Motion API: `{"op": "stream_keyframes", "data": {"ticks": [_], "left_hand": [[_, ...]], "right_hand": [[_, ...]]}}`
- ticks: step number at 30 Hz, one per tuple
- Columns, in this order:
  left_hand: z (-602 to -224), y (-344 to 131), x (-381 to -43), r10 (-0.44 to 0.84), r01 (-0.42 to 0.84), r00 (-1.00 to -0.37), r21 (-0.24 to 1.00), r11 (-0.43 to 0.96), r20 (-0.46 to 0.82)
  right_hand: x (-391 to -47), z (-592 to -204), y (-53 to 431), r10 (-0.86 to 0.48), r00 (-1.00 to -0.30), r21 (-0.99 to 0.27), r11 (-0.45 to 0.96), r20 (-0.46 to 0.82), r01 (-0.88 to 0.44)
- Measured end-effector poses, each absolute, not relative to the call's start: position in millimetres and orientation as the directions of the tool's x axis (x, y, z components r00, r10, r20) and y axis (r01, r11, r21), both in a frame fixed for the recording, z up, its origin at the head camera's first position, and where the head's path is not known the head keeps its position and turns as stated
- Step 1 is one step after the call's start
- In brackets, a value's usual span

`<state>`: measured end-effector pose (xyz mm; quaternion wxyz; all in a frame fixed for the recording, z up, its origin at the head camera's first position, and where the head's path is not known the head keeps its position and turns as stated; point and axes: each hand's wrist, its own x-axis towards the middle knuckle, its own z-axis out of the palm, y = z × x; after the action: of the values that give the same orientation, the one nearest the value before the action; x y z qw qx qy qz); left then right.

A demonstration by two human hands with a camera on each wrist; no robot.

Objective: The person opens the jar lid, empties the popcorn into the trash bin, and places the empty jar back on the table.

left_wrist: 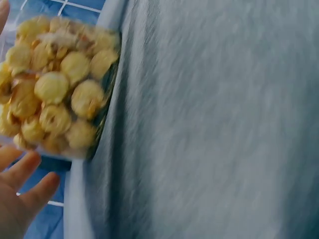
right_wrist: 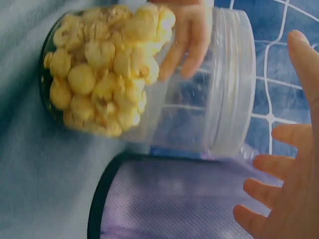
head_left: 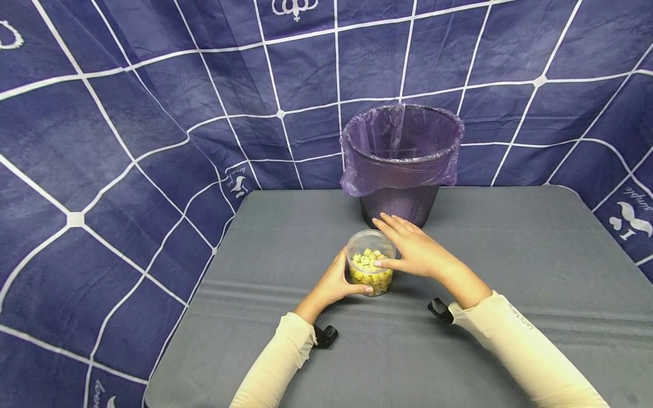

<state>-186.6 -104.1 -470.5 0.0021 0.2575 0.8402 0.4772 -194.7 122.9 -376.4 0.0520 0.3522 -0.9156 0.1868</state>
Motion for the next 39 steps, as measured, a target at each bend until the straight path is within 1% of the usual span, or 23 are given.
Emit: {"op": "stream_keyframes", "data": {"ticks": [5, 12, 14, 18, 21, 25, 28, 32, 35, 39], "left_hand": [[-474.4, -95.1, -182.6, 0.354, 0.39, -0.9, 0.834, 0.391, 0.255], [-479.9, -82.6, -179.2, 0.257, 0.366, -0.924, 0.855, 0.367, 0.284], [-481.7, -80.1, -178.5, 0.238, 0.36, -0.928, 0.857, 0.367, 0.288], [-482.4, -77.0, -176.9, 0.223, 0.358, -0.929, 0.867, 0.347, 0.295], [-481.0, -75.9, -175.8, 0.219, 0.374, -0.924, 0.86, 0.347, 0.314], [-479.3, -75.3, -175.4, 0.202, 0.422, -0.907, 0.794, 0.438, 0.371], [-476.5, -73.7, -176.0, 0.2, 0.469, -0.88, 0.725, 0.505, 0.43], [-470.9, -71.6, -177.7, 0.212, 0.528, -0.839, 0.658, 0.536, 0.501], [-467.4, -71.8, -178.0, 0.234, 0.545, -0.829, 0.639, 0.542, 0.509], [-464.8, -74.4, -177.1, 0.287, 0.546, -0.835, 0.642, 0.538, 0.469]], "right_hand": [[-194.3, -381.6, 111.1, -0.635, -0.736, -0.305, 0.67, 0.235, -0.677], [-193.2, -388.5, 99.5, -0.614, -0.763, -0.291, 0.707, 0.201, -0.645], [-192.5, -390.2, 95.9, -0.598, -0.774, -0.276, 0.723, 0.21, -0.633], [-191.3, -393.2, 89.2, -0.564, -0.781, -0.224, 0.752, 0.268, -0.62], [-190.9, -394.4, 87.0, -0.553, -0.771, -0.189, 0.76, 0.315, -0.622], [-189.3, -392.9, 88.7, -0.556, -0.754, -0.158, 0.759, 0.35, -0.632], [-186.9, -388.7, 92.9, -0.557, -0.749, -0.149, 0.758, 0.359, -0.635], [-184.3, -383.3, 99.3, -0.565, -0.739, -0.146, 0.75, 0.368, -0.646], [-182.6, -381.3, 102.8, -0.582, -0.724, -0.145, 0.733, 0.371, -0.664], [-179.4, -380.7, 107.1, -0.633, -0.685, -0.159, 0.682, 0.362, -0.714]]}}
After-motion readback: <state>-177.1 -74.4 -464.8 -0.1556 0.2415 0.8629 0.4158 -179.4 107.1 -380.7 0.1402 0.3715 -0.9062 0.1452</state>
